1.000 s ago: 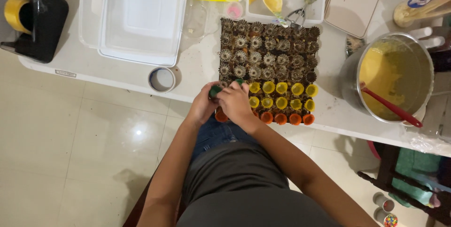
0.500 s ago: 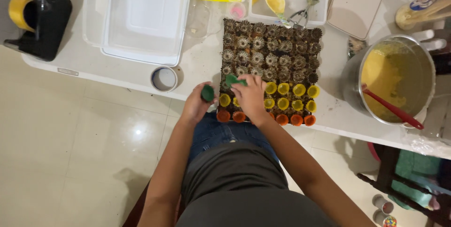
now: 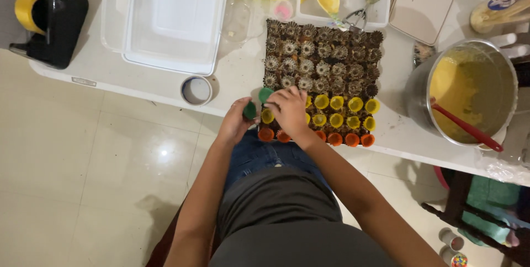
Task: Arranging colorful cupcake liners into a baking tray.
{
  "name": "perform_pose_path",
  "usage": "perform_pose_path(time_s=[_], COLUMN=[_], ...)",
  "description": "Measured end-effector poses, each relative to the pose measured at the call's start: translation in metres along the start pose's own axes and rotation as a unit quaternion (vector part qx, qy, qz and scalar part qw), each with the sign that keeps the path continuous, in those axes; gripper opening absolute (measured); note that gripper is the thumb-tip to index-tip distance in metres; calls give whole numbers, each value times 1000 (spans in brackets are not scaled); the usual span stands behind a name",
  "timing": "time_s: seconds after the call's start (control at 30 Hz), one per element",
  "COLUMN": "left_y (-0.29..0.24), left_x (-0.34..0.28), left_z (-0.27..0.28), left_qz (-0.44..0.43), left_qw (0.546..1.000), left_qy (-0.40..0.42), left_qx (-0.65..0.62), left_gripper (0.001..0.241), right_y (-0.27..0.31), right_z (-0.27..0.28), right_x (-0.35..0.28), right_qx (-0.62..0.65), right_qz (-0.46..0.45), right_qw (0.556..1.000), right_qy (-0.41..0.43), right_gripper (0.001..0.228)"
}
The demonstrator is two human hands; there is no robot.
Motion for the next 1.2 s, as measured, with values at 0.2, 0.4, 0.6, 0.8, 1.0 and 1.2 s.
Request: perform_pose_path(time_s=[0.2, 0.4, 0.6, 0.8, 1.0, 1.2], left_y=[-20, -16, -26, -26, -30, -33], left_x=[-20, -13, -23, -14, -12, -26], left_z=[-43, -29, -35, -13, -7, -12], left_qz=[49, 33, 52, 50, 24, 22], left_qw=[998, 998, 991, 988, 987, 991], left_qy=[24, 54, 81, 54, 53, 32], left_qx=[-18, -9, -94, -132, -147, -127], left_gripper=[35, 36, 46, 45, 42, 42], right_y=[10, 2, -6, -15, -7, -17], right_z=[8, 13, 15, 25, 0, -18], right_x=[1, -2, -8, -9, -8, -10], right_qx=[154, 244, 233, 149, -73, -109], right_qz=[-43, -23, 59, -39, 35, 26], right_qw=[987, 969, 969, 988, 994, 989], right_qy=[25, 45, 49, 22, 70, 100], right_gripper=[30, 14, 14, 18, 11, 15])
Point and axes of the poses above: each hand's wrist, its own x-axis towards the middle knuckle, its own z-axis out of the back of the hand, y = z × x, the point moved 2 cm from there along x, towards the middle knuckle, and after that the axes turned 6 degrees about -x, right-handed, at the moved point
